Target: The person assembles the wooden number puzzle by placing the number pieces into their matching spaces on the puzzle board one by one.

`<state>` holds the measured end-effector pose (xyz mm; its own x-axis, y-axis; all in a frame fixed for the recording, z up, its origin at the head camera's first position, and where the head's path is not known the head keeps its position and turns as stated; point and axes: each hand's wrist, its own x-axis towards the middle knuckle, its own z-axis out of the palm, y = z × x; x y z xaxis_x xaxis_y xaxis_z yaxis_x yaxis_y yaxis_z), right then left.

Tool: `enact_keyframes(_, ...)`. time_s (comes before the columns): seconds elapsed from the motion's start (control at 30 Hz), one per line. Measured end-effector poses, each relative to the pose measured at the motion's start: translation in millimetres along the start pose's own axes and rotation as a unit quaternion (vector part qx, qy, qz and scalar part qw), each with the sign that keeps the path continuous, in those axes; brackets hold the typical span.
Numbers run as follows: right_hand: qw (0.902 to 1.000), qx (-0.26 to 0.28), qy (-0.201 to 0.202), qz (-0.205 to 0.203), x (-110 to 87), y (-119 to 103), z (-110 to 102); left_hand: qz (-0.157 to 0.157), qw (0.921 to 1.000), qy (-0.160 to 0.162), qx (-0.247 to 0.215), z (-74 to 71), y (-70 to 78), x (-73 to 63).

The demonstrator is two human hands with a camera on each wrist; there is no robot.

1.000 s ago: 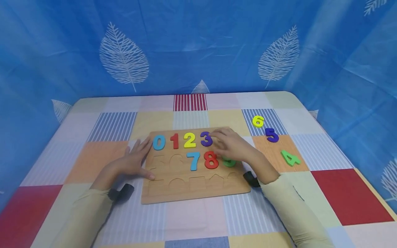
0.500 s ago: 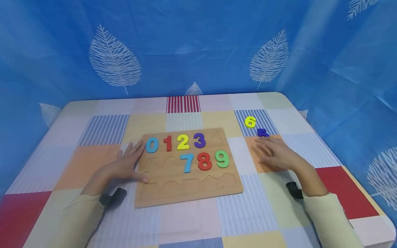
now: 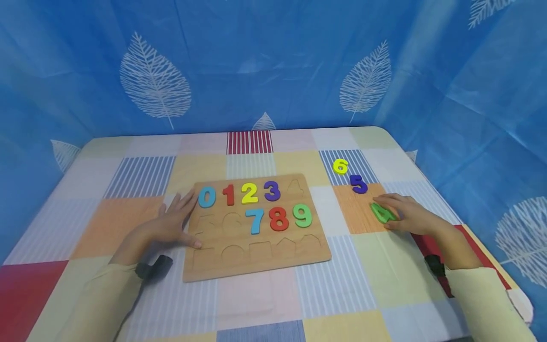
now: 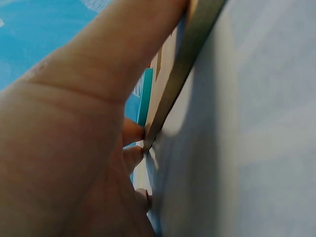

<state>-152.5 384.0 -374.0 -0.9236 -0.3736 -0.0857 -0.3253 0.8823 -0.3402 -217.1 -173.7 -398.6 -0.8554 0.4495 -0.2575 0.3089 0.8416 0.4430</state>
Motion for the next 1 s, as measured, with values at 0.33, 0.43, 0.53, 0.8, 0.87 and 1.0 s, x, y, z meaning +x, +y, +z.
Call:
enact_keyframes(0.33,0.9998,0.016,-0.006,-0.005,14.2,-7,0,0.005,1.0000,0.005,-0.005,3.0,-5.6,-0.2)
enact_keyframes(0.43,0.9992,0.035,-0.012,0.014,19.2,-12,3,0.007,1.0000,0.005,-0.002,3.3,-5.2,-0.1)
enact_keyframes(0.53,0.9975,0.063,-0.024,0.023,23.8,-17,6,0.006,1.0000,0.004,0.001,2.8,-3.9,-0.3)
enact_keyframes(0.8,0.9968,0.071,-0.032,0.017,29.6,-33,10,0.001,1.0000,0.001,-0.003,0.9,-2.3,-2.1)
enact_keyframes(0.87,0.9981,0.048,-0.023,0.032,30.6,-37,11,0.001,1.0000,0.001,-0.002,1.2,-2.6,-2.3)
enact_keyframes(1.0,0.9948,-0.002,-0.020,0.100,32.9,-41,11,0.002,1.0000,0.002,-0.002,2.3,-3.5,-1.6)
